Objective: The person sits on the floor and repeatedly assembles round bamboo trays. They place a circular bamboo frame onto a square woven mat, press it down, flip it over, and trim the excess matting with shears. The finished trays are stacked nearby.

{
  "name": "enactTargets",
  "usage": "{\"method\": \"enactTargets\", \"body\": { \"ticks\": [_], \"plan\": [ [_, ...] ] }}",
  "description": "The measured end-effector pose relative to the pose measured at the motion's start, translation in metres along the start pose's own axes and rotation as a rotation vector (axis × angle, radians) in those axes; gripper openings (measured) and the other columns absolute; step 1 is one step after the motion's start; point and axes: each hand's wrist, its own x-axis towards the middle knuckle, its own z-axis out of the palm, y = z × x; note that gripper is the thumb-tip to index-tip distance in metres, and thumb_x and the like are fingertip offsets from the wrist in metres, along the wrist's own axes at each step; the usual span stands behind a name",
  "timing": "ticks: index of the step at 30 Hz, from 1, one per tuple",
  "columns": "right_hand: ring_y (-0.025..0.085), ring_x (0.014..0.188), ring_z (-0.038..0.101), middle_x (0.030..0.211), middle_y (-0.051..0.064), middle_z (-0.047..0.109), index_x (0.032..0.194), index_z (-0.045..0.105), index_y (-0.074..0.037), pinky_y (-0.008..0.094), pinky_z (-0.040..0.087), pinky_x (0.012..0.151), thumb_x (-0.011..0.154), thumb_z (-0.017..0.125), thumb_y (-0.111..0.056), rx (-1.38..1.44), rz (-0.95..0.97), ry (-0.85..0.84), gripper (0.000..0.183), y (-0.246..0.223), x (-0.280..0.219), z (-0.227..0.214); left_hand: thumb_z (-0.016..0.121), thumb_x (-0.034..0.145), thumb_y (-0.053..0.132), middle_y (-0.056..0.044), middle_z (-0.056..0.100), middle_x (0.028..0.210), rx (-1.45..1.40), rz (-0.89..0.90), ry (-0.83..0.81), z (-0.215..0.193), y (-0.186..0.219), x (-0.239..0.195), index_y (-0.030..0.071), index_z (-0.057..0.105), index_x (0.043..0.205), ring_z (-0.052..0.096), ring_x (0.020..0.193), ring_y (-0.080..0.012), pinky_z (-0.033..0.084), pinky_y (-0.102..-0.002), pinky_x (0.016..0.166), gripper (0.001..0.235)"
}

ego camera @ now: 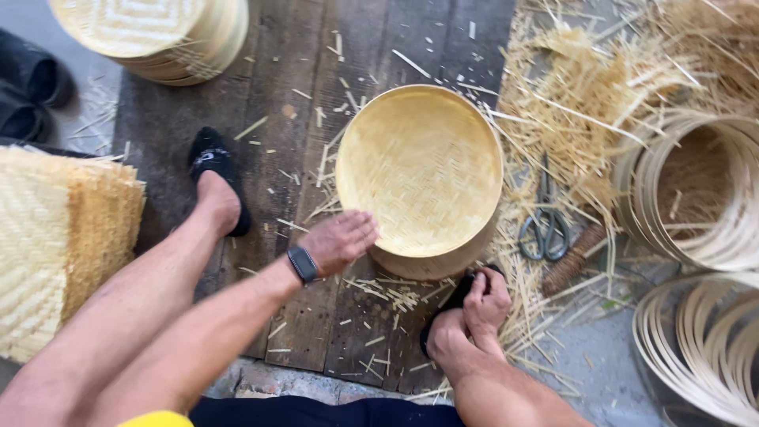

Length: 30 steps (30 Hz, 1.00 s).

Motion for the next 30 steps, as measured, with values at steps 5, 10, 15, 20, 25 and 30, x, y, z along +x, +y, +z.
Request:
{"method": "enactTargets", "body": {
  "ticks": [5,10,15,20,25,30],
  "plan": [
    [0.026,0.078,0.07,0.09,0.013,0.073,0.108,0.073,-0.006,0.038,0.055,0.073,0.099,0.062,-0.017,-0.036,0.043,-0.025,0.018,0.009,-0.003,0.003,0.057,0.086,-0.002,-0.015,0.073,0.113,0.209,-0.172,0.136,-0.07,-0.138,-0.033,0.004,0.069,0.113,0.069,0.109,-0.029,0.055,-0.04,0.098,0.031],
    [0.025,0.076,0.069,0.089,0.012,0.072,0.109,0.074,-0.008,0.038,0.054,0.072,0.098,0.062,-0.016,-0.097,0.039,-0.039,0.018,0.012,0.002,0.004,0.059,0.09,-0.008,-0.013,0.074,0.109,0.31,-0.631,0.389,-0.121,-0.249,-0.074,0.007,0.072,0.11,0.07,0.102,-0.0302,0.057,-0.04,0.089,0.029],
    [0.025,0.07,0.067,0.084,0.01,0.071,0.107,0.074,-0.009,0.038,0.053,0.068,0.097,0.064,-0.017,-0.188,0.049,-0.056,0.015,0.013,-0.007,0.004,0.065,0.084,-0.005,-0.014,0.074,0.103,0.33,-0.882,0.372,-0.114,-0.31,-0.098,0.007,0.073,0.108,0.07,0.096,-0.0353,0.056,-0.044,0.086,0.028],
    [0.023,0.069,0.067,0.082,0.009,0.07,0.106,0.073,-0.009,0.037,0.052,0.067,0.097,0.065,-0.015,-0.198,0.03,-0.051,0.014,0.014,0.004,0.007,0.063,0.087,-0.005,-0.013,0.076,0.102,0.236,-0.953,0.365,-0.096,-0.332,-0.099,0.009,0.075,0.111,0.072,0.095,-0.0345,0.056,-0.044,0.085,0.03],
    [0.021,0.069,0.068,0.081,0.008,0.071,0.109,0.073,-0.009,0.035,0.053,0.067,0.097,0.066,-0.014,-0.168,0.094,-0.059,0.015,0.015,-0.003,0.007,0.062,0.089,-0.001,-0.016,0.075,0.102,0.165,-1.016,0.26,-0.095,-0.333,-0.105,0.01,0.076,0.113,0.07,0.095,-0.037,0.056,-0.046,0.085,0.029],
    [0.022,0.074,0.07,0.088,0.009,0.073,0.11,0.073,-0.009,0.035,0.054,0.07,0.099,0.064,-0.02,-0.227,0.078,-0.065,0.018,0.021,-0.005,0.01,0.065,0.08,0.0,-0.018,0.073,0.097,0.132,-1.008,0.233,-0.1,-0.335,-0.101,0.011,0.075,0.112,0.069,0.09,-0.0407,0.056,-0.049,0.08,0.035]
  ]
}}
